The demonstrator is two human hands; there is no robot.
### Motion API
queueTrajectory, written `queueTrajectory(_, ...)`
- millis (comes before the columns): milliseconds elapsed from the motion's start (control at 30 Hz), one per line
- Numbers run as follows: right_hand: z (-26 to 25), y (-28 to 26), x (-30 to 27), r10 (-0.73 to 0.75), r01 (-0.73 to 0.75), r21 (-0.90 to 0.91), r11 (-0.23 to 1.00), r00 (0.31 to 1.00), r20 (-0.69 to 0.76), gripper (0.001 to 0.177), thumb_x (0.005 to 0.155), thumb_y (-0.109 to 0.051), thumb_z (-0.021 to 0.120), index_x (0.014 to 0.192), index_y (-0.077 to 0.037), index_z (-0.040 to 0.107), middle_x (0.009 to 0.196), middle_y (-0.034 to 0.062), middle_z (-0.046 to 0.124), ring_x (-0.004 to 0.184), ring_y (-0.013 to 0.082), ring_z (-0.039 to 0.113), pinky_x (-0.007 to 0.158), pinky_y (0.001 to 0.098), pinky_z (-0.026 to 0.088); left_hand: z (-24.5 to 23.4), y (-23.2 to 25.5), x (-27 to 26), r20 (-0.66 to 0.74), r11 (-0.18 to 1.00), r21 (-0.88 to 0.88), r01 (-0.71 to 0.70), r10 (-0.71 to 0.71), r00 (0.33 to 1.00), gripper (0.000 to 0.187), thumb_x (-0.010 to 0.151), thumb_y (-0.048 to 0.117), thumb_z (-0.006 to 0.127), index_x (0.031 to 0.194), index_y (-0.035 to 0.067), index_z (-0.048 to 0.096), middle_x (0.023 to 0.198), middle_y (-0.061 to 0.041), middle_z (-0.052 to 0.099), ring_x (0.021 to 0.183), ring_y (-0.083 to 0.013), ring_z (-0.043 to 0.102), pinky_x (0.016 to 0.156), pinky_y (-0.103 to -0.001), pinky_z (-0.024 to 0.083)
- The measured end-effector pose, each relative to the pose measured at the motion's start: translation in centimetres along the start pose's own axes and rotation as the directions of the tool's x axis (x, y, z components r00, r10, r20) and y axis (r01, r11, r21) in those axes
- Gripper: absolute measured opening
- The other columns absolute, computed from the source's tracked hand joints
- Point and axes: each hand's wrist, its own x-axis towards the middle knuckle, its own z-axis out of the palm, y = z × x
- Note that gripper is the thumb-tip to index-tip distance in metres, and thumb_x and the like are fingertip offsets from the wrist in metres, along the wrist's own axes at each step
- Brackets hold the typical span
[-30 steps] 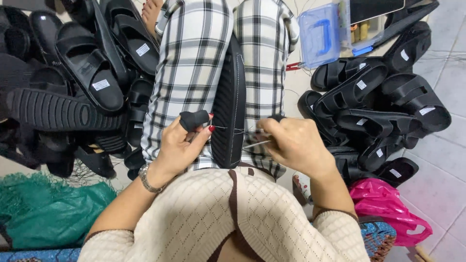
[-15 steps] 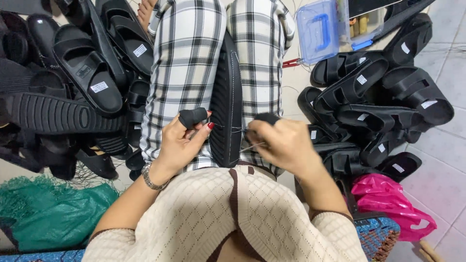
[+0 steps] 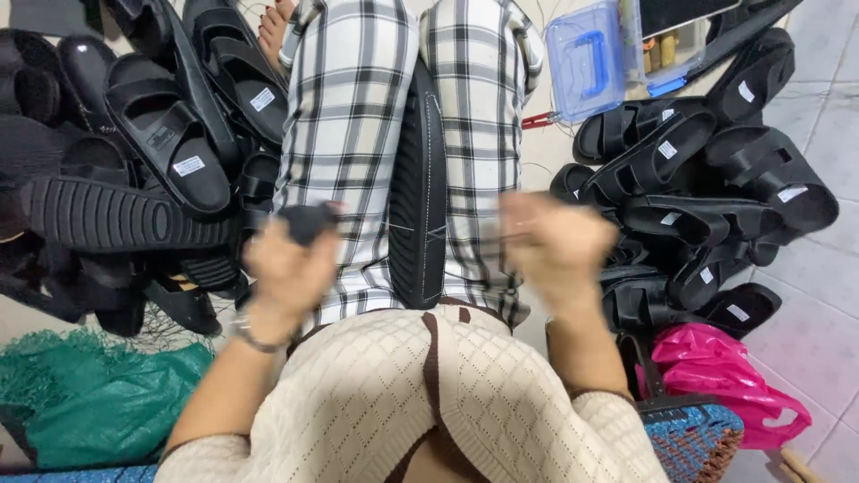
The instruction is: A person is hand-sewing the sole of a black sandal using a needle and thread while sitting on the floor.
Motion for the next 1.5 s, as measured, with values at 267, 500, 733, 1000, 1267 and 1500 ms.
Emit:
queueTrajectory(267,-4.7,0.3,1.6,0.207,-0.209,0.27,0.94,0.978,0.035,0.05,0.064,0.019,0.055,0.111,0.008,0.07,0.094,0.0211,0.072,0.1,0.0364,0.073,0.107,0.0464,0.054,-5.0,3.9,4.6,0.205,0.916,0.396,-0.061,-0.024,0.978,0.019,0.08,0.005,0.079,0.098,0.001,0.078,0.112,-0.02,0.068,0.092,-0.0314,0.061,0.081,-0.043,0.047)
queueTrajectory(500,0.4,-1.3,1.2,0.003,-0.278,0.535,0.798,0.889,0.457,0.017,0.093,-0.023,0.069,0.089,-0.01,0.078,0.056,0.0041,0.064,0.05,0.0179,0.059,0.05,0.0263,0.047,-1.3,2.9,1.0,0.803,0.871,0.059,0.488,-0.332,0.495,0.03,0.088,0.029,0.072,0.102,0.003,0.078,0.086,-0.021,0.08,0.072,-0.0317,0.076,0.063,-0.044,0.056)
queueTrajectory(733,5.6,-1.5,-1.3,0.189,-0.423,0.884,-0.198,0.869,0.458,0.015,0.092,-0.001,0.063,0.081,0.009,0.062,0.056,0.0229,0.064,0.03,0.0076,0.038,0.03,0.0213,0.033,1.2,2.9,1.3,0.427,0.999,0.003,-0.052,0.046,0.903,0.039,0.096,0.043,0.064,0.078,0.009,0.061,0.076,-0.007,0.051,0.06,-0.0264,0.059,0.054,-0.037,0.048)
queueTrajectory(1000,6.8,-1.2,-1.7,0.421,-0.49,0.743,0.457,0.854,0.304,0.011,0.09,-0.012,0.076,0.081,-0.008,0.073,0.062,0.0019,0.063,0.056,0.0081,0.047,0.056,0.023,0.041,1.0,0.9,-3.4,0.548,0.953,-0.294,0.068,0.11,0.83,0.049,0.092,0.016,0.068,0.045,0.011,0.055,0.045,-0.004,0.049,0.038,-0.0207,0.054,0.038,-0.027,0.039)
queueTrajectory(1267,-2.2,2.7,0.6,-0.068,-0.067,0.273,0.96,0.886,0.459,0.048,0.083,0.002,0.071,0.129,-0.01,0.068,0.076,0.0019,0.063,0.062,0.0149,0.047,0.061,0.0291,0.043,-9.4,-9.3,0.0,0.114,0.385,0.922,0.047,-0.386,0.915,0.053,0.109,0.044,0.069,0.083,-0.003,0.069,0.083,-0.024,0.062,0.07,-0.0401,0.061,0.065,-0.047,0.053)
queueTrajectory(1500,-1.3,-0.3,2.3,-0.222,0.167,0.147,0.975,0.787,0.575,0.045,0.092,-0.017,0.069,0.137,-0.02,0.065,0.058,0.0005,0.038,0.05,0.016,0.045,0.046,0.0317,0.036,-1.5,2.8,7.0,0.559,0.921,0.353,-0.167,-0.064,0.827,0.116,0.061,0.059,0.086,0.153,0.006,0.041,0.161,-0.034,0.026,0.15,-0.0469,0.009,0.119,-0.063,0.006)
